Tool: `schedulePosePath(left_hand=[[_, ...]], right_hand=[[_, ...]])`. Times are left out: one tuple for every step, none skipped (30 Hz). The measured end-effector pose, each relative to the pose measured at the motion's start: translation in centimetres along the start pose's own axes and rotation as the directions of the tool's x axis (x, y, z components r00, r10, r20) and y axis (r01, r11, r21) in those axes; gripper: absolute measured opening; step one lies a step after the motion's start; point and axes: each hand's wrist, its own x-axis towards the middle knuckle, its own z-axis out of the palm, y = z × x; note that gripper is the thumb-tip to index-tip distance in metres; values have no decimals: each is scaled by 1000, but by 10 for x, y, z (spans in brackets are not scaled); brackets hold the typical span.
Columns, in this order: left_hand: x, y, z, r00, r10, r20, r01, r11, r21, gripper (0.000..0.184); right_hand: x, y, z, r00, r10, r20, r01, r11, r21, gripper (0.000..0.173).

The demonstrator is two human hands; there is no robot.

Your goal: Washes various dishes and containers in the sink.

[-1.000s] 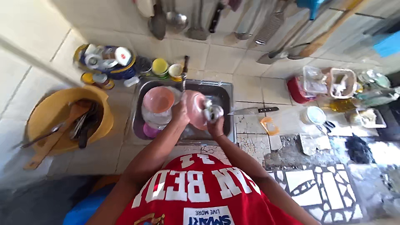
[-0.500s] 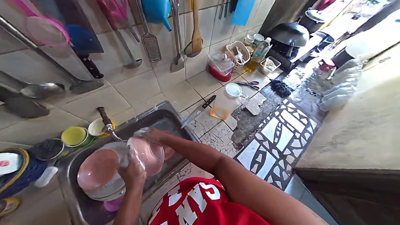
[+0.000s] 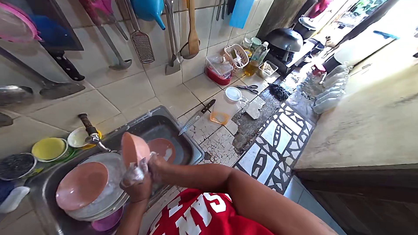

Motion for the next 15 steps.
schedulePosePath(left_hand=[[-2, 2, -2, 1000, 3, 19, -2, 999, -37, 37], [-6, 0, -2, 1000, 9, 29, -6, 997, -73, 37], [-8, -1, -1, 999, 20, 26, -18, 995, -97, 36], [-10, -4, 1, 999, 32, 15, -30, 995, -97, 34], [-9, -5, 3, 999, 33, -5, -34, 996, -87, 32], [-5, -4, 2, 1000, 10, -16, -12, 996, -85, 30], [1, -2, -1, 999, -46, -23, 43, 995, -95, 27], [8, -3, -5, 987, -150, -60, 141, 981, -134, 28], [19, -5, -9, 945, -316, -83, 292, 931, -221, 35], [29, -12, -14, 869, -492, -54, 443, 822, -358, 43], [38, -20, -19, 791, -612, 6, 539, 692, -480, 46], [44, -29, -22, 726, -685, 60, 594, 581, -557, 45], [45, -38, -23, 690, -716, 105, 626, 518, -582, 44], [41, -44, -24, 678, -719, 151, 646, 486, -589, 44], [38, -45, -26, 678, -708, 198, 648, 448, -616, 42]], right_hand=[[11, -1, -7, 999, 26, 37, -28, 999, 44, 37], [20, -3, -16, 992, 60, 111, -70, 993, 90, 44], [25, -6, -21, 986, 75, 147, -91, 990, 109, 45], [26, -6, -21, 991, 59, 120, -71, 992, 100, 44], [26, -3, -19, 997, 1, 83, -5, 999, 52, 41], [26, 4, -15, 994, -86, 66, 88, 996, -18, 36], [25, 14, -14, 978, -190, 81, 198, 974, -106, 32], [21, 25, -14, 947, -299, 115, 318, 921, -227, 31], [15, 30, -15, 908, -387, 162, 420, 833, -359, 33], [9, 33, -19, 857, -454, 242, 512, 706, -489, 38], [4, 34, -22, 787, -513, 343, 604, 528, -596, 44], [1, 33, -23, 712, -550, 436, 669, 345, -658, 45], [-3, 28, -22, 661, -547, 513, 704, 216, -677, 48], [-2, 21, -22, 650, -513, 560, 709, 145, -690, 50], [3, 12, -22, 626, -503, 595, 719, 78, -691, 47]])
